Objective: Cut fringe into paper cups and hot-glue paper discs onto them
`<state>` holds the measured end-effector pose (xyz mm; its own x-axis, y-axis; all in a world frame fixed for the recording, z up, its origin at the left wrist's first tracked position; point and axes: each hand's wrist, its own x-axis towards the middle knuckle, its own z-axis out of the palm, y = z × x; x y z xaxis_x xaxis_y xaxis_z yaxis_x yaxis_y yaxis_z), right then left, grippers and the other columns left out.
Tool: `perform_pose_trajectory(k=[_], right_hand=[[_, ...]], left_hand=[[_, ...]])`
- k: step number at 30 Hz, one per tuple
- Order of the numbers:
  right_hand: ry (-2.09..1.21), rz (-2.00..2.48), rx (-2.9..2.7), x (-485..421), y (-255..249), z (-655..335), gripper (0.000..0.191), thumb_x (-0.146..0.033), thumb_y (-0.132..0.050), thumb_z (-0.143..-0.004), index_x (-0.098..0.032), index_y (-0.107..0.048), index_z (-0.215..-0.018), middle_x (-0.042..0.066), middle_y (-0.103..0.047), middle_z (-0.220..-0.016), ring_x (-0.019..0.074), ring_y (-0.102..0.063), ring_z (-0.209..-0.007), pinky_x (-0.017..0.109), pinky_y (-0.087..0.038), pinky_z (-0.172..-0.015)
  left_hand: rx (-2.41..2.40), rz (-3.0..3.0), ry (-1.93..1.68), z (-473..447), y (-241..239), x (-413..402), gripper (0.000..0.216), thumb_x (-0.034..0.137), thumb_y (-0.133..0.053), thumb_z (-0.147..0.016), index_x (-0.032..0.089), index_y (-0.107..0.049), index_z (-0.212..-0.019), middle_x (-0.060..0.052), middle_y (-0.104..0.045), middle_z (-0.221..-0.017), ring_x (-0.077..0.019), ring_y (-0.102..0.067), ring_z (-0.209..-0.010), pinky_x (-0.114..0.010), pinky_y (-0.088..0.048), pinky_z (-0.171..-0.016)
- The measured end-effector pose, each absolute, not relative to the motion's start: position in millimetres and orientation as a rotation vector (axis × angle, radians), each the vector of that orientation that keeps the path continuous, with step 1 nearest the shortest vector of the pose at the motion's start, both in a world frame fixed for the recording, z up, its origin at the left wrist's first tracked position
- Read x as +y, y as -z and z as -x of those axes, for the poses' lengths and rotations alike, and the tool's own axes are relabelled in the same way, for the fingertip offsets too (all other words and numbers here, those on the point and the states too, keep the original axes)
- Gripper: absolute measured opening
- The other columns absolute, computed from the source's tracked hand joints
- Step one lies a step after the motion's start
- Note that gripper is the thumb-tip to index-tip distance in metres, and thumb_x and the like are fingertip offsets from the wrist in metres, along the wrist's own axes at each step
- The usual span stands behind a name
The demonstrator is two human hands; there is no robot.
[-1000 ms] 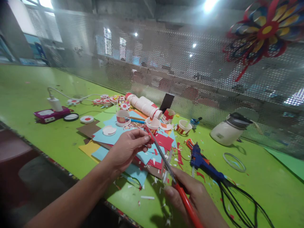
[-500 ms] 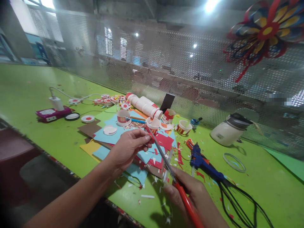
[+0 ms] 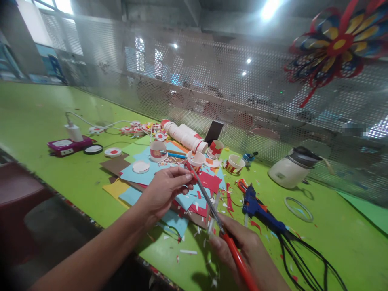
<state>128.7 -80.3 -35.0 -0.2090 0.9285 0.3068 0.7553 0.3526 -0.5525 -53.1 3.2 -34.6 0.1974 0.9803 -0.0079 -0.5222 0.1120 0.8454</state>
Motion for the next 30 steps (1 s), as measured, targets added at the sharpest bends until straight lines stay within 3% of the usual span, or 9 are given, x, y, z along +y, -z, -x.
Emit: perform_pose_trajectory(k=[13, 17, 22, 30], right_hand=[[-0.456, 1.425, -1.996, -80.6, 36.1, -128.4, 0.036, -0.043, -0.05, -0.082, -0.019, -0.07, -0.099, 0.0, -0.065, -0.065, 0.016, -0.061, -0.057, 0.022, -0.049, -0.055], [-0.443, 1.448, -2.067, -80.4, 34.0, -129.9, 0.039, -0.044, -0.048, -0.083, -0.017, -0.069, -0.101, -0.001, -0.056, -0.055, 0.0135, -0.053, -0.048, 0.02, -0.046, -0.049], [-0.45, 1.473, -2.069, -80.9, 32.7, -130.1, 0.041, -0.046, -0.046, -0.084, -0.017, -0.069, -0.101, 0.001, -0.061, -0.061, 0.0135, -0.052, -0.05, 0.02, -0.044, -0.048], [-0.427, 1.481, -2.053, -80.9, 32.6, -129.4, 0.04, -0.047, -0.048, -0.082, -0.018, -0.071, -0.097, -0.001, -0.055, -0.054, 0.0124, -0.047, -0.044, 0.02, -0.04, -0.042]], left_hand=[[0.684, -0.836, -1.241, 53.3, 34.7, 2.8, 0.005, 0.009, -0.061, -0.071, 0.008, -0.059, -0.067, -0.004, -0.062, -0.063, -0.0075, -0.054, -0.052, -0.02, -0.037, -0.049], [0.675, -0.85, -1.244, 53.6, 35.4, 3.7, 0.005, 0.009, -0.062, -0.07, 0.008, -0.058, -0.066, -0.003, -0.061, -0.062, -0.0075, -0.054, -0.052, -0.02, -0.036, -0.049], [0.68, -0.854, -1.249, 53.3, 36.5, 4.1, 0.006, 0.008, -0.061, -0.071, 0.009, -0.058, -0.066, -0.002, -0.061, -0.061, -0.0075, -0.054, -0.052, -0.02, -0.037, -0.049], [0.693, -0.863, -1.241, 53.5, 36.6, 4.2, 0.006, 0.007, -0.061, -0.072, 0.009, -0.058, -0.067, -0.003, -0.061, -0.061, -0.0073, -0.055, -0.052, -0.019, -0.038, -0.049]])
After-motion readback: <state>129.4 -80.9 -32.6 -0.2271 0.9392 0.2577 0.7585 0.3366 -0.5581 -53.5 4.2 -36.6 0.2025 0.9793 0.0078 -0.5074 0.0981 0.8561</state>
